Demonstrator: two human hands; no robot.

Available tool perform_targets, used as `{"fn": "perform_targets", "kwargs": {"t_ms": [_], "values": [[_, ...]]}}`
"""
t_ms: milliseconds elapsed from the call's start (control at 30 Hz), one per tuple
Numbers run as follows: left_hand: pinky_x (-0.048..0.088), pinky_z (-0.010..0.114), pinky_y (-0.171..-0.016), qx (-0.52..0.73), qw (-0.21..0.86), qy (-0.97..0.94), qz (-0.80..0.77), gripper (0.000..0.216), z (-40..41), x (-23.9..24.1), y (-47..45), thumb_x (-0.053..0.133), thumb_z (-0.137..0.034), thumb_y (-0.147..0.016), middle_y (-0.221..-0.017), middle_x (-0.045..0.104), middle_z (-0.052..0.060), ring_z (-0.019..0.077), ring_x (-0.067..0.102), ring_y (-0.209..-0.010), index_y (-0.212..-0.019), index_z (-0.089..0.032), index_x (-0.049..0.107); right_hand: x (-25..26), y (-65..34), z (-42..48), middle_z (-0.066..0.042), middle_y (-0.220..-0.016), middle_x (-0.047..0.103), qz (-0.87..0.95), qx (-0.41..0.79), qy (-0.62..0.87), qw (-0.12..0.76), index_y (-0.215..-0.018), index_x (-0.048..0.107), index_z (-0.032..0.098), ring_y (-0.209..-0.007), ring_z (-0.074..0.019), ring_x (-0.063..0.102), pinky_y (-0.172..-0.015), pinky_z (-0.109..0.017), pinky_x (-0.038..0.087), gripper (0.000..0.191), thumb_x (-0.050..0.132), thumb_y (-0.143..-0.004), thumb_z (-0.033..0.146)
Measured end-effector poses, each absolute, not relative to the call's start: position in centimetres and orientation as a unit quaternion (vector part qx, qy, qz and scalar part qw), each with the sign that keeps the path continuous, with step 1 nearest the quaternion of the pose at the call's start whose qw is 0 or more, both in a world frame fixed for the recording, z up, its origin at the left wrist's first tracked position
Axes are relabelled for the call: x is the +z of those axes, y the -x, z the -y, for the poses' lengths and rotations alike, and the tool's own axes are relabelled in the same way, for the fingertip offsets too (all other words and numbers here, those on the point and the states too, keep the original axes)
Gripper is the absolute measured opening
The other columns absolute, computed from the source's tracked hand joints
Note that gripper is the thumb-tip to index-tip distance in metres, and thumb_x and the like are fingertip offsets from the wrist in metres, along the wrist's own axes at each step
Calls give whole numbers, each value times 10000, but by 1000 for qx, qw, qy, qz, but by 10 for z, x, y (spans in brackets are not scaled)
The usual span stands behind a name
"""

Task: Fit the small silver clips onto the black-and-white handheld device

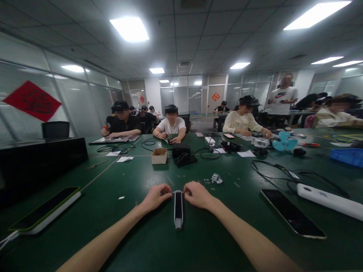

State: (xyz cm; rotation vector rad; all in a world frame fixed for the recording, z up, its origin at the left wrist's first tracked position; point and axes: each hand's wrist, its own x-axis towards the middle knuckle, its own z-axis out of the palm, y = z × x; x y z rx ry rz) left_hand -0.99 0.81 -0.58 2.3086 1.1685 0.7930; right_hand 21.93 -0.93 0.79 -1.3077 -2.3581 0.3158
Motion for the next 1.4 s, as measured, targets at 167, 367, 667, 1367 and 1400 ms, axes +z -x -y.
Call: {"fn": "perform_targets", "kwargs": {"t_ms": [167,367,667,1367,1400], "values": [[427,233,-653,278,202,-844,-411,144,-9,-8,9,582,-293,-824,-820,646,-13,132,570,-710,-911,-182,612,6,-218,10,-26,-810,603,850,115,463,224,-842,618,170,-722,-145,542,-698,-288,430,120,518,-816,231],[401,237,-641,249,135,-859,-426,201,-7,-5,5,533,-351,-865,-818,626,5,143,552,-712,-911,-199,657,5,-218,9,-26,-818,603,849,122,463,224,-853,620,169,-725,-142,541,-694,-283,439,123,519,-821,231],[405,244,-641,226,102,-869,-429,239,-2,-1,3,493,-367,-896,-850,618,24,158,562,-746,-941,-208,667,14,-228,6,-38,-854,618,876,73,440,187,-903,632,182,-782,-161,553,-725,-292,441,165,512,-837,274],[429,262,-680,233,100,-867,-430,149,-3,-5,4,519,-278,-877,-906,616,11,167,574,-804,-955,-217,631,24,-306,-24,-97,-977,646,782,11,622,39,-921,660,197,-904,-224,603,-690,-276,414,202,488,-826,149],[429,261,-676,234,101,-865,-431,141,-3,-5,4,524,-271,-873,-903,616,10,166,574,-800,-951,-216,628,24,-308,-24,-95,-983,645,781,9,624,41,-934,659,199,-907,-222,602,-691,-275,413,212,483,-827,147]]}}
